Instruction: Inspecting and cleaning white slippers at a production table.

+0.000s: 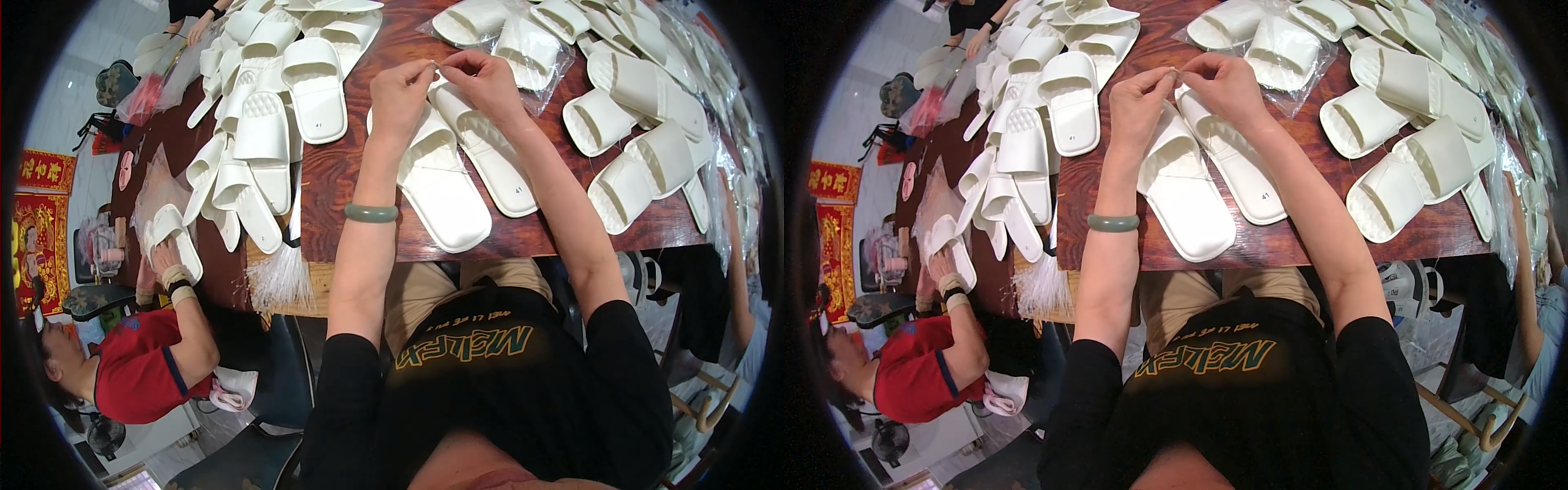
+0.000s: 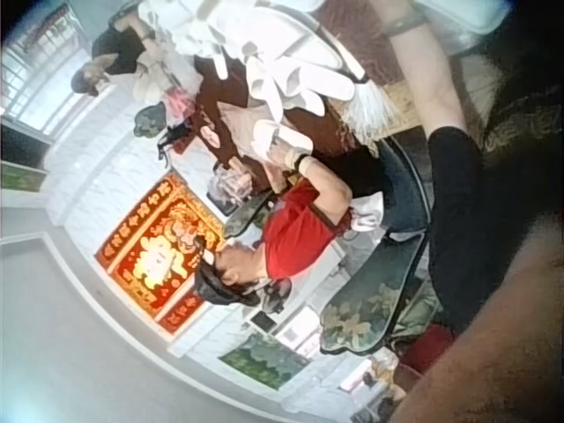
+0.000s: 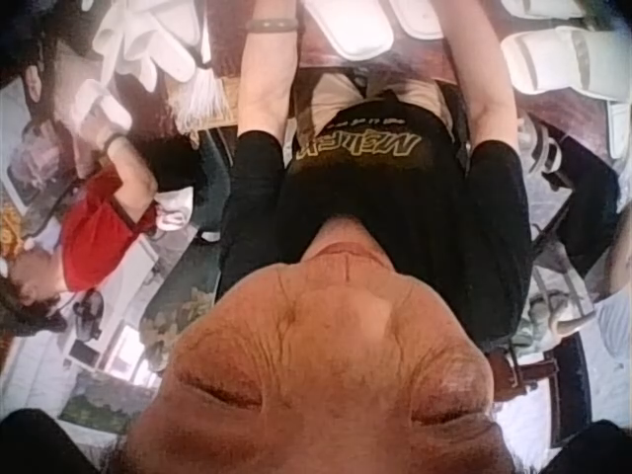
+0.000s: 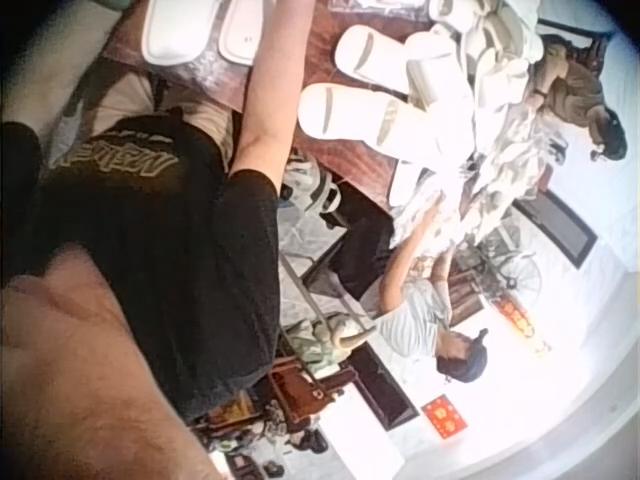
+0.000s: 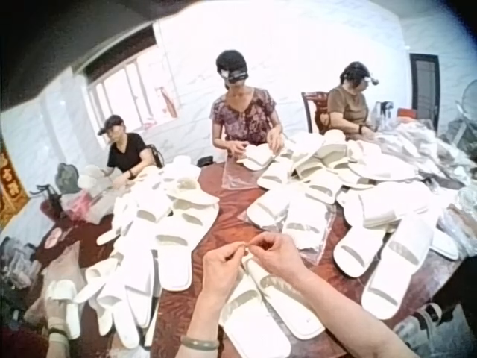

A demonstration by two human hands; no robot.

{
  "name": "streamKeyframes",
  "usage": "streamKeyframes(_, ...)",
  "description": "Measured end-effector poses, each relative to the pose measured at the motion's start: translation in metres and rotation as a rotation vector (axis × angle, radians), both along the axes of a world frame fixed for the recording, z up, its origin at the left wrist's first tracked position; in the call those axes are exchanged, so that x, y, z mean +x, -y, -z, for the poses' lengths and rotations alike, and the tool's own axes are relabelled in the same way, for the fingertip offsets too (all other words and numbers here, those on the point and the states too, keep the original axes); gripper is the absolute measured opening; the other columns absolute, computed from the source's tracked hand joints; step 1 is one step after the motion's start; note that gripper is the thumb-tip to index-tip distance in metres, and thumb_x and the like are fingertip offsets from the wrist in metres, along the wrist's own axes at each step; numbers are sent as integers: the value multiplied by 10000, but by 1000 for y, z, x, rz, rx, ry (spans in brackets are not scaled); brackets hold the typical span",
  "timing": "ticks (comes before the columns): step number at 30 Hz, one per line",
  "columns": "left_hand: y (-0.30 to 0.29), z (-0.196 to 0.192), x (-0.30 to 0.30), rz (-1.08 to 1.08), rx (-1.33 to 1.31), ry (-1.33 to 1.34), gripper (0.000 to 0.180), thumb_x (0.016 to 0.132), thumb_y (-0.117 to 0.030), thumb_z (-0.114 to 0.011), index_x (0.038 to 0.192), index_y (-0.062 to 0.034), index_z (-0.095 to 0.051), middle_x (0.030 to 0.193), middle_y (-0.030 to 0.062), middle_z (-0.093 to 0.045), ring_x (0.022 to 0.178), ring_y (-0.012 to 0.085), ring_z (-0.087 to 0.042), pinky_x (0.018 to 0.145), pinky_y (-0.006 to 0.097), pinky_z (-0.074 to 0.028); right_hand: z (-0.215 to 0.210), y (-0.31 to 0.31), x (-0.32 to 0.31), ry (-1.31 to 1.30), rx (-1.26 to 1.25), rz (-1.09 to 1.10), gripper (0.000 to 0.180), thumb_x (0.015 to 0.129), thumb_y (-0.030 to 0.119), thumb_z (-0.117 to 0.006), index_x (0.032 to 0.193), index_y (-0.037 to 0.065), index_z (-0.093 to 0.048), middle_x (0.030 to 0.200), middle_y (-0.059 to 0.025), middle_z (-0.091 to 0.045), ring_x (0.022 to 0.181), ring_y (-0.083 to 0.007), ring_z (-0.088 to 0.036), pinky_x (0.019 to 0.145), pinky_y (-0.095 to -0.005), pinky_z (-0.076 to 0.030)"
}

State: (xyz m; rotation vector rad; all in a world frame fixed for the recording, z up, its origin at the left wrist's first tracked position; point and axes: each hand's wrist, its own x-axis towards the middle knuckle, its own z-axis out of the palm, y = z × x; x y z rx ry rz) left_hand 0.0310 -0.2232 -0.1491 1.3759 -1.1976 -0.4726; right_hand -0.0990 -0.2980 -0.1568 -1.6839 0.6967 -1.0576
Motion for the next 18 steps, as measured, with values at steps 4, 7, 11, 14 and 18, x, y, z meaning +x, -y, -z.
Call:
streamKeyframes(4,0,0,0,20,0,-26,164,821,-78,-634,946,14,-687,812,61,-689,707,81,-607,648,209,-477,-1,-1,-1,-25,2,61,164,761,153,-666,826,3,-681,736,-36,-662,647,-71,-566,608,-218,-451)
streamKeyframes(7,0,1,-1,-13,-22,5,163,820,-81,-636,946,8,-689,802,55,-687,691,74,-595,633,204,-470,-1,-2,-2,-15,44,-15,162,766,154,-661,824,3,-680,740,-38,-665,647,-76,-575,608,-222,-459)
streamKeyframes(11,0,1,0,11,-12,7,164,821,-83,-636,947,8,-688,800,57,-688,691,77,-595,631,204,-470,-1,-2,-1,-124,-47,80,165,771,156,-658,835,7,-682,742,-34,-668,648,-71,-577,602,-221,-461)
streamKeyframes(14,0,0,0,7,-16,12,165,820,-81,-635,949,8,-688,797,54,-688,691,71,-593,627,203,-468,-1,-2,-1,0,-1,8,174,771,162,-663,849,8,-681,724,-33,-663,633,-66,-569,585,-220,-456)
streamKeyframes(18,-1,-1,-2,-2,-22,-3,168,821,-83,-636,952,7,-687,793,53,-687,687,68,-591,626,200,-466,-1,-2,-1,-63,-11,23,181,772,164,-666,850,1,-674,700,-34,-654,609,-64,-558,565,-223,-449)
